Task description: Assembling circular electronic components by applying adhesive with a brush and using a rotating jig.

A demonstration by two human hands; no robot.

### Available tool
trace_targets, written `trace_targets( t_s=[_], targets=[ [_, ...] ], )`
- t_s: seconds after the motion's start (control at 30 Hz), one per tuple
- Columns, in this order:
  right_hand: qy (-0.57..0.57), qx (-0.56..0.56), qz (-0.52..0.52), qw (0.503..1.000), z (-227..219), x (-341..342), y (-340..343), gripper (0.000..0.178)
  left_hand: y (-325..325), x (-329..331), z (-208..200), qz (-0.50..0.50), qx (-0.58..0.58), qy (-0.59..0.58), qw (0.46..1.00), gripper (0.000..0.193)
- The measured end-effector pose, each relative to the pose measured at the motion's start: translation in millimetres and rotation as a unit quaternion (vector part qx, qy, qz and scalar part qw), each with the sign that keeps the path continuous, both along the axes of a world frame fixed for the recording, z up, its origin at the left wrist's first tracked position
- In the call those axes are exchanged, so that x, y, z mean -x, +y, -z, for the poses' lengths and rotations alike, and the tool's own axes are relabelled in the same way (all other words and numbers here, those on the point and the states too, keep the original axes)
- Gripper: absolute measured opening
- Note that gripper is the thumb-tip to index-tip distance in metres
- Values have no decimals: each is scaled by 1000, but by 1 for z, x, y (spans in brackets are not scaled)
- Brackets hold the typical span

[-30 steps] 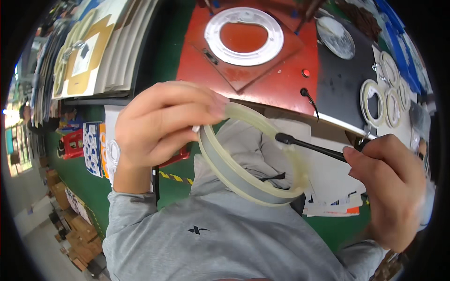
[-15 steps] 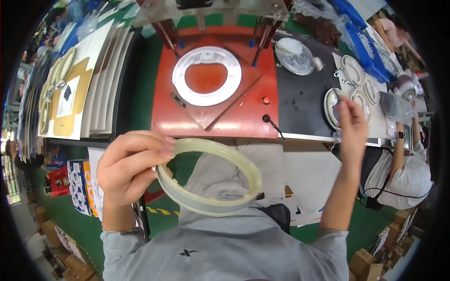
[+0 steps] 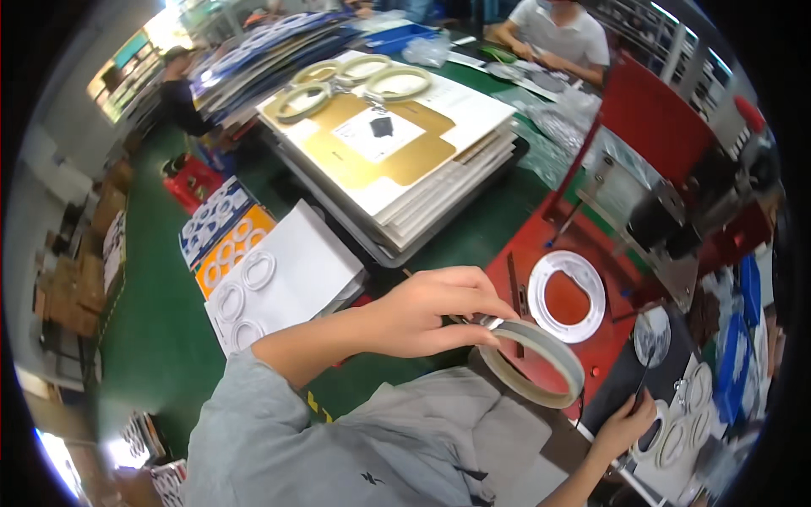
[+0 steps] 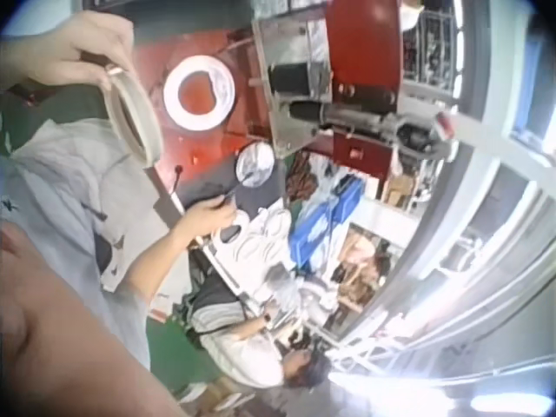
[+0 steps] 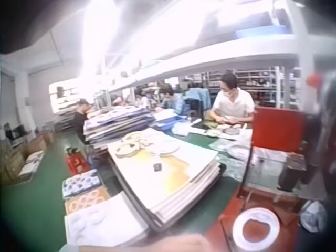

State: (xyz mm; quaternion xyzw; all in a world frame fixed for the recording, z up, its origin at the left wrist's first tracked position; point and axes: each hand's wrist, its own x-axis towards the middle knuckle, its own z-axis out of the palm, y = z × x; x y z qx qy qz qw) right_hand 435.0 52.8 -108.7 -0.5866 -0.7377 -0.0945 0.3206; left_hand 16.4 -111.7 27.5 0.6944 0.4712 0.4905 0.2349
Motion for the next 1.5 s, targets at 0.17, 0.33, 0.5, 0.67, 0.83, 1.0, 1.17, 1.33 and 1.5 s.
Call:
trace_targets(
  t_s=[0.17, 0.33, 0.5, 0.67, 0.83, 1.0, 1.17, 1.33, 1.5],
  targets=[
    [164, -34, -45, 985, -65, 49, -32, 22, 5, -3, 6, -53, 56, -70, 995, 28],
    [218, -35, -312, 924, -111, 119, -78, 15, 32, -25, 25, -78, 114, -184, 973, 25],
    [89, 76, -368, 922, -124, 180, -82, 31, 48, -45, 30, -101, 86, -183, 974, 28],
    [43, 60, -362, 929, -120, 192, -74, 28, 58, -51, 39, -147, 61, -160, 974, 28],
    [24, 71, -343, 936, -128, 201, -69, 26, 68, -54, 40, -165, 68, -159, 971, 29],
    [29, 91, -341, 935, -135, 198, -50, 24, 85, -56, 44, -176, 37, -136, 974, 27],
    [2, 123, -342, 932, -136, 193, -25, 21, 96, -45, 60, -194, -46, -32, 979, 22],
    [-33, 138, -337, 931, -134, 187, -17, 22, 87, -35, 72, -159, -73, 3, 985, 18],
    [-30, 130, -327, 936, -130, 182, -17, 28, 85, -33, 73, -129, -97, -20, 987, 18]
  ],
)
